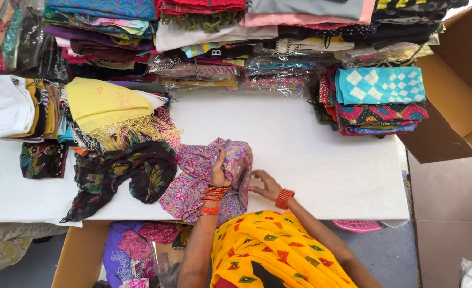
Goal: Folding and stacking various fabric items on a white table.
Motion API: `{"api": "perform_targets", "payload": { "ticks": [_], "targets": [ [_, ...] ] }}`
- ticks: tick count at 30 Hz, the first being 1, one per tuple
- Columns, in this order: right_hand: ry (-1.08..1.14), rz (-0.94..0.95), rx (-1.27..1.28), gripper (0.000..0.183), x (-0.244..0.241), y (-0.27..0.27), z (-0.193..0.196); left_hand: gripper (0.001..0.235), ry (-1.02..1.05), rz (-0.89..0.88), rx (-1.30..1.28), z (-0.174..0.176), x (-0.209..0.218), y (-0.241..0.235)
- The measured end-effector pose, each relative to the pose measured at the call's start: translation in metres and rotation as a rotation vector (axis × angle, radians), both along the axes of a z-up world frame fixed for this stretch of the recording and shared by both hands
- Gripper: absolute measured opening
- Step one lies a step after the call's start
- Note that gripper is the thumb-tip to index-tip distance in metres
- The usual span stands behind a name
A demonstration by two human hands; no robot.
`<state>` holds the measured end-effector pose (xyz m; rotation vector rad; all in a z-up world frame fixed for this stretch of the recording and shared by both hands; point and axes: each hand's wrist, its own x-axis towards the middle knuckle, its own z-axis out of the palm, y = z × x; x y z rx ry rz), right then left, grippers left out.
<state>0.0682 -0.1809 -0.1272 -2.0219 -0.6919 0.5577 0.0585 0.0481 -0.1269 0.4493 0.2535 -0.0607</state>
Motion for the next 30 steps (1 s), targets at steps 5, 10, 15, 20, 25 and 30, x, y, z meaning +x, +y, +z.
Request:
{"api": "perform_targets", "payload": {
  "ticks": [5, 10, 15, 20, 25, 30],
  "targets": [
    [0.366, -0.153, 0.252, 0.031, -0.018, -0.008, -0.120, 0.050, 0.003, -0.012, 0.000, 0.074, 0.012, -0.015],
    [0.625, -0.313, 0.567, 0.038, -0.003, 0.013, -0.011, 0.057, 0.013, -0.008, -0.239, 0.098, 0.018, -0.021],
    [0.450, -0.258, 0.536, 0.038, 0.005, 0.019, -0.041, 0.051, 0.042, 0.075, -0.327, 0.079, 0.019, -0.020],
    [0.633, -0.616, 0.711, 0.031, 0.014, -0.003, 0.003, 0.042, 0.012, 0.161, -0.271, 0.044, 0.013, -0.002],
    [0.391, -0.590, 0.825, 0.024, 0.025, -0.037, 0.013, 0.042, 0.451, 0.259, 0.478, -0.005, 0.003, 0.001],
    [0.326, -0.636, 0.742, 0.023, 0.033, -0.050, 0.021, 0.043, 0.158, 0.443, 0.701, -0.010, 0.008, -0.003]
  ]
}}
